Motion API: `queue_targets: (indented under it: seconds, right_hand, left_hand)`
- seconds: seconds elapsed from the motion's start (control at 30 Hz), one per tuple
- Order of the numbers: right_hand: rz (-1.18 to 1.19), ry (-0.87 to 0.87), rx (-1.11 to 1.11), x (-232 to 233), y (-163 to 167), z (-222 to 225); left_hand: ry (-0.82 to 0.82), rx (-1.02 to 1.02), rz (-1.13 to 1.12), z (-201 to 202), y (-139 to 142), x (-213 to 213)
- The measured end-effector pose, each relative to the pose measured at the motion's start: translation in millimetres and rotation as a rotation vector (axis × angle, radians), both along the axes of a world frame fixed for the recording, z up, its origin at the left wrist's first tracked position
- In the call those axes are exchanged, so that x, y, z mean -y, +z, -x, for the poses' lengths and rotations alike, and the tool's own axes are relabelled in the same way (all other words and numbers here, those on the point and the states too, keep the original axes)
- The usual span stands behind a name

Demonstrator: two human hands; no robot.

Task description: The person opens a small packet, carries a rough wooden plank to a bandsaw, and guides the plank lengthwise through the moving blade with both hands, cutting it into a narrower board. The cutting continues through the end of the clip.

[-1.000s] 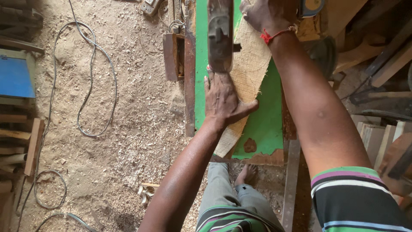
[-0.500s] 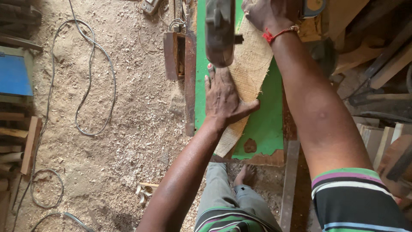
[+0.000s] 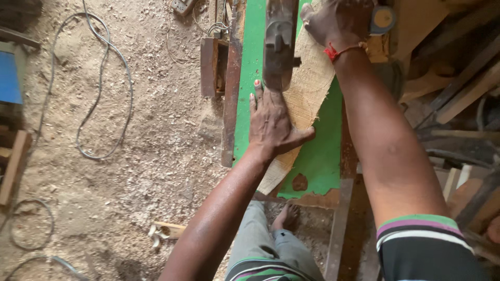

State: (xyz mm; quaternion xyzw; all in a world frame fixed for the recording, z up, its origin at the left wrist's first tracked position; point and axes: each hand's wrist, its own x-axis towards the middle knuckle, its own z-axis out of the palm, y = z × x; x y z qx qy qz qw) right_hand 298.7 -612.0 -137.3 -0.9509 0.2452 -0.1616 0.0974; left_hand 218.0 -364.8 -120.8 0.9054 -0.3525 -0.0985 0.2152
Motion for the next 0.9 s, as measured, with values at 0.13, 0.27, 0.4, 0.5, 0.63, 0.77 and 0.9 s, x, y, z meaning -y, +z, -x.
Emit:
queue_targets:
  seconds: [0.13, 0.27, 0.4, 0.5, 0.63, 0.77, 0.9]
  right_hand:
    - [0.045, -0.004, -0.020, -3.2, 10.7, 3.6]
    - [0.003, -0.014, -0.044, -5.8, 19.9, 10.0]
    - [-0.002, -0.034, -0.067, -4.9, 22.3, 8.3]
    - [-0.049, -0.032, -0.066, -4.0, 21.2, 7.9]
    - [-0.053, -0.042, -0.093, -4.4, 22.4, 9.2]
    - [-0.063, -0.034, -0.076, -7.6, 25.3, 10.6]
    - [-0.062, -0.034, -0.087, -9.4, 27.0, 11.7]
  left_hand:
    - [0.017, -0.022, 0.002, 4.2, 8.1, -1.4]
    - [0.025, -0.075, -0.033, 5.3, 15.9, -0.1]
    - [0.013, -0.098, -0.046, 3.7, 16.3, 0.6]
    - [0.001, -0.067, -0.005, 3.2, 13.3, -0.3]
    - [-0.005, -0.056, -0.018, 4.0, 10.4, -1.4]
    - [0.017, -0.041, -0.032, 5.3, 9.7, -1.8]
    - [0.008, -0.038, 0.001, 4.0, 9.7, -1.4]
